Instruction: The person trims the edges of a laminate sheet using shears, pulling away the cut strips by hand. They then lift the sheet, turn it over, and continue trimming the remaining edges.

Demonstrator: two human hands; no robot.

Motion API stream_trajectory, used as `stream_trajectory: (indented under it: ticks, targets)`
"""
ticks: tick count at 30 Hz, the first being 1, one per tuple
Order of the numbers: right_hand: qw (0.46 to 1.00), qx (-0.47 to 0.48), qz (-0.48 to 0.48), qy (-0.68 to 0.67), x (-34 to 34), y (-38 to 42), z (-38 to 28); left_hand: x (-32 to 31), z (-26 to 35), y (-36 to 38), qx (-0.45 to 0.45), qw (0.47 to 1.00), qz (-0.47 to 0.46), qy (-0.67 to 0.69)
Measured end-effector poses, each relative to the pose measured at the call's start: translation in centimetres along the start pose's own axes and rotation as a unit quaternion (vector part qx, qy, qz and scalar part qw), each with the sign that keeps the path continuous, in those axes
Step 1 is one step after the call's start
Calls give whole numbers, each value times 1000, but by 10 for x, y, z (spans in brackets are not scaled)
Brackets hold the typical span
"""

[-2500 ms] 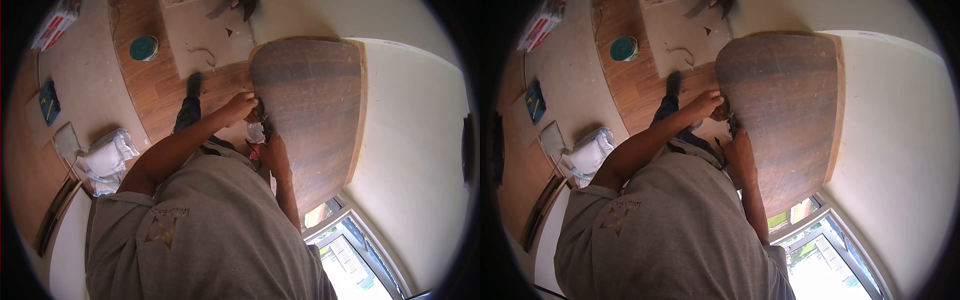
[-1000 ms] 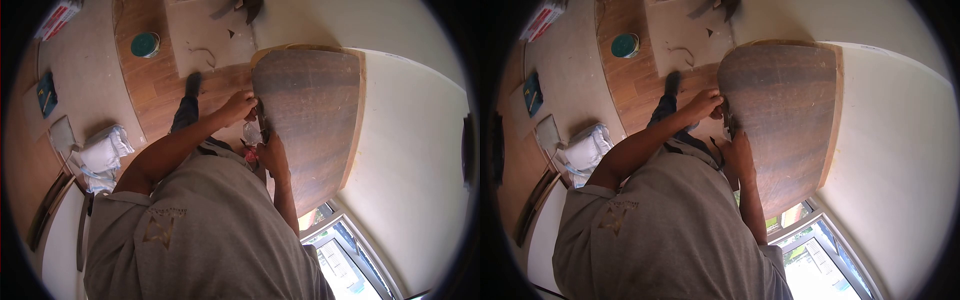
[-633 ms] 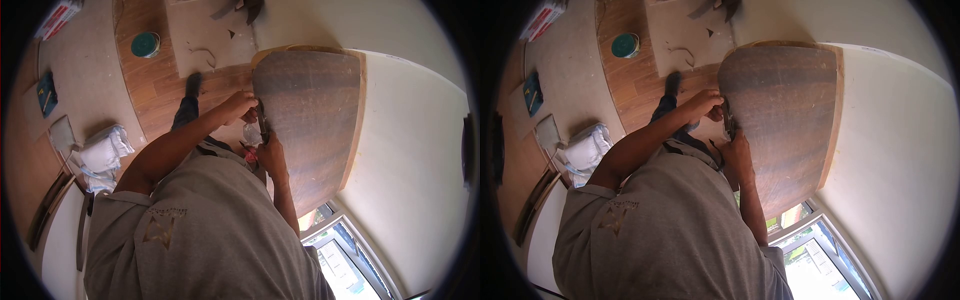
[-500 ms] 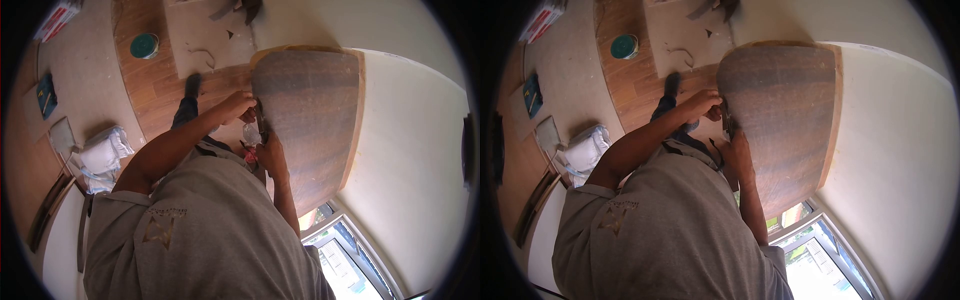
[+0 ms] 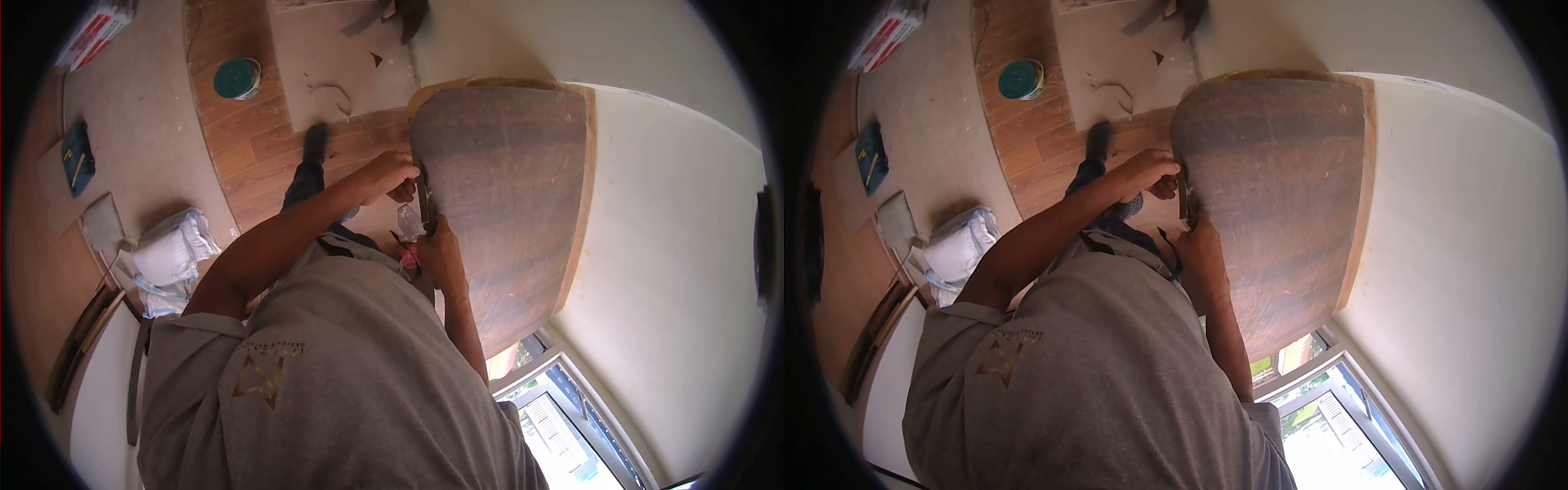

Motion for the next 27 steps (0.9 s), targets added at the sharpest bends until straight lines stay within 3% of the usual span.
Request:
stream_trajectory:
  ticks: [2, 8, 17, 27]
  targets:
    - [1000, 3, 1, 2, -2, -3, 6, 6, 11, 1, -18, 997, 40, -59]
    - [998, 37, 38, 25, -7, -7, 16, 9, 1, -11, -99, 993, 61, -6]
    - [995, 37, 27, 86, 1, -11, 8, 0, 3, -4, -106, 993, 48, -15]
    - [998, 39, 9, 43, -2, -12, 3, 2, -3, -10, -97, 994, 36, 23]
Point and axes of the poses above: each hand's wrist, its own y-axis away from the middle knuckle, its own x-axis out of the back of the hand, z = x × y, the point moved 4 cm from there along -y, towards the middle knuckle, and after that the axes turned 7 degrees about -x, right-handed, at the moved point
